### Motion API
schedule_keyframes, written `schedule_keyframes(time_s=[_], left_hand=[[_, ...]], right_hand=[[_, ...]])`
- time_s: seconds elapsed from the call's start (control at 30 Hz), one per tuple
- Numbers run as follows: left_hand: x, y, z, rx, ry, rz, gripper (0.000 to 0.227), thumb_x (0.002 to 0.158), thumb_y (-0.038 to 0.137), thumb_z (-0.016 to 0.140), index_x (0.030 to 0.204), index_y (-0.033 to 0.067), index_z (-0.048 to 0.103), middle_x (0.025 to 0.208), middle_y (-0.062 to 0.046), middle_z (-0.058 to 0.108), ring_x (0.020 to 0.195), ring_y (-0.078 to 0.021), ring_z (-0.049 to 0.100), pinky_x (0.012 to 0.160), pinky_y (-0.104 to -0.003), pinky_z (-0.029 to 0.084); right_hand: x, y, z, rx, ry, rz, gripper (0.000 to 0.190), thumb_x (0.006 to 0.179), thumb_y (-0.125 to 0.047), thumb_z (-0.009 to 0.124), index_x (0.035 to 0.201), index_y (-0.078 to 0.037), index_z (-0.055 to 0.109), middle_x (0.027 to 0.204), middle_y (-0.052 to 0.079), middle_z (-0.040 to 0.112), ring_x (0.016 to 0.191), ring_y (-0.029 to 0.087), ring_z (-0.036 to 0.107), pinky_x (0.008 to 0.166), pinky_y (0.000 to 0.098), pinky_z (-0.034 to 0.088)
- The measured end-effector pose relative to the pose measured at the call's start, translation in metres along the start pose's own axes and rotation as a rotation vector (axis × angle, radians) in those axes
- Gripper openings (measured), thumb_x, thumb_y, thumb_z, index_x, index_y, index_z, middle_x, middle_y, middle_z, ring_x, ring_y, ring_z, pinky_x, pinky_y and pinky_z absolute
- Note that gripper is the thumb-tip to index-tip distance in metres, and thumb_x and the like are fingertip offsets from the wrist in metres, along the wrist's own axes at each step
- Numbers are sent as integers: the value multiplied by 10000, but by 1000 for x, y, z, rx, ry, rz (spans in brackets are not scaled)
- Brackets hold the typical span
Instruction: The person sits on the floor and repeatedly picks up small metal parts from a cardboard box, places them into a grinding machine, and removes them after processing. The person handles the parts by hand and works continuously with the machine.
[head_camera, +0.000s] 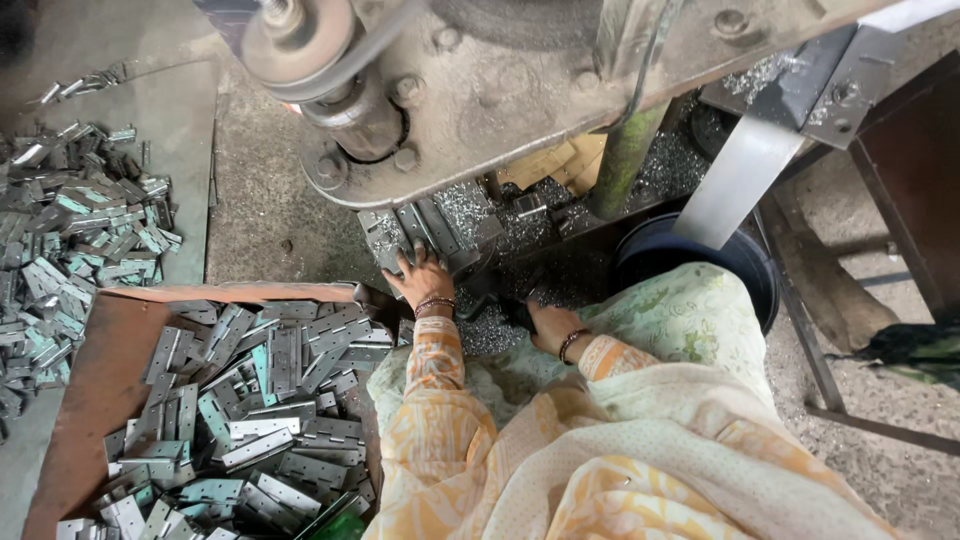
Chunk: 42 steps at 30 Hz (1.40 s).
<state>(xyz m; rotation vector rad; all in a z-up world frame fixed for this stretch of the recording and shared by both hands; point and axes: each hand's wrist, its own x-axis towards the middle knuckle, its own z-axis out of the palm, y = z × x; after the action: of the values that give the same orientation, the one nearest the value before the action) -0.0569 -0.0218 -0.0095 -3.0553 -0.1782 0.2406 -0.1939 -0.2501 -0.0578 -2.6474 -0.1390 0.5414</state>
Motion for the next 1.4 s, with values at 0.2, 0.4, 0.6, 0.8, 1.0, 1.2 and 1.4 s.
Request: schedule_keyframes(time_s=[0.2,0.4,0.6,0.8,1.0,1.2,1.4], left_hand=[[2,-2,-1,-22,-31,19,427,1012,436,508,1418,327,585,1712,91,180,1560,-291,142,1214,-689,44],[-18,2,5,2,34,37,459,1009,355,494,1462,306,554,1701,53,229,1571,-297,147,1205,-707,64],[-28,2,18,-24,48,63,513,1023,420,436,1513,273,480,1664,42,250,1550,-333,157,1188,-714,73],[-25,3,21,3,82,49,493,1027,399,452,1496,258,512,1669,38,279,1554,-327,167,1207,-712,74],[-37,-1,25,-45,144,58,537,984,392,497,1500,243,522,1678,35,305,1564,-301,173,1186,-712,93],[-38,-1,21,-89,67,45,503,1026,488,434,1479,280,510,1677,69,242,1570,-294,93,1197,-726,45],[-25,3,5,-100,42,52,512,1020,462,468,1498,284,510,1687,108,230,1575,-284,91,1206,-737,30]], right_hand=[[5,18,25,89,55,9,563,845,-234,701,1351,-111,486,938,236,731,883,440,715,780,552,575],[-3,18,24,94,74,9,510,849,-208,682,1320,-113,511,945,237,726,883,447,706,779,553,574],[-1,-2,-3,-30,33,-19,490,833,-210,701,1260,-64,511,975,227,729,937,432,708,806,551,571],[0,14,20,11,51,-26,546,836,-229,718,1310,-90,487,986,242,716,916,444,709,787,554,575],[15,39,66,98,134,-42,586,824,-227,737,1347,-130,491,940,242,727,869,450,708,759,558,570],[11,38,58,100,104,-4,604,827,-211,721,1371,-121,475,933,242,726,872,440,716,757,544,578],[6,13,13,-4,40,-23,457,821,-242,735,1184,-75,515,949,240,724,896,446,704,771,555,569]])
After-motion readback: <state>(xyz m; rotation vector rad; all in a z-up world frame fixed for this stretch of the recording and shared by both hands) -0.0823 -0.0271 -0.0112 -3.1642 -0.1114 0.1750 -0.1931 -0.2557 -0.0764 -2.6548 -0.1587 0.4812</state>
